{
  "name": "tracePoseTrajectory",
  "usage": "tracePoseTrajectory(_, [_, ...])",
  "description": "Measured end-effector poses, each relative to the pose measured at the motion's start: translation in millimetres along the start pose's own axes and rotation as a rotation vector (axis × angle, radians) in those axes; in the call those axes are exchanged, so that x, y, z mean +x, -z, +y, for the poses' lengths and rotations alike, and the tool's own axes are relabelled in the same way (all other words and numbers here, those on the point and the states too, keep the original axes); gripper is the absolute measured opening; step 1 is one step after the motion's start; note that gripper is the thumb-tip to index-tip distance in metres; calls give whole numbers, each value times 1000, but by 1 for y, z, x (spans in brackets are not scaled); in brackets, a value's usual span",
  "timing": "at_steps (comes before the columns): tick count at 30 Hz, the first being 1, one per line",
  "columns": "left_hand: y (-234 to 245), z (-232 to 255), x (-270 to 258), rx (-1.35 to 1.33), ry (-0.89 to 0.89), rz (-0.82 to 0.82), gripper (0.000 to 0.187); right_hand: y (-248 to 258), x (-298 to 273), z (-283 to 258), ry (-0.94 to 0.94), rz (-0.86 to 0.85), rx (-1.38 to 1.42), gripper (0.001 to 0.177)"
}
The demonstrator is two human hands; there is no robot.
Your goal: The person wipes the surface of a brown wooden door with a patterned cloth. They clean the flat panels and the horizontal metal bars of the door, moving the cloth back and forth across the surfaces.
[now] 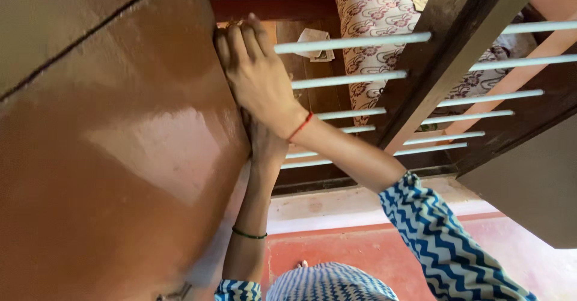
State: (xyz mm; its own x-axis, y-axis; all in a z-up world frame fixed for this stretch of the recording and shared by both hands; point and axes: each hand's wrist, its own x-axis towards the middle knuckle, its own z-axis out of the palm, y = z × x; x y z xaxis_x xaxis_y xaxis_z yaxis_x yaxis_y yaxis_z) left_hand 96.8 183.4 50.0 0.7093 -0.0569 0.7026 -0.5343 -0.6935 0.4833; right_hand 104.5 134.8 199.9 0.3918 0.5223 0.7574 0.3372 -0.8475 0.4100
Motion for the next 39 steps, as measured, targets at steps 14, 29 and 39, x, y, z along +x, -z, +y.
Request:
tracePoseTrajectory(14, [33,35,16,139,-115,18,78,16,-104,128,-192,-17,-129,15])
tracePoseTrajectory(29, [20,44,-41,-429,-58,420,35,26,-41,38,-103,25,631,68])
tracePoseTrajectory(39, [51,67,18,301,-175,271,74,33,-132,161,-257,-138,97,53])
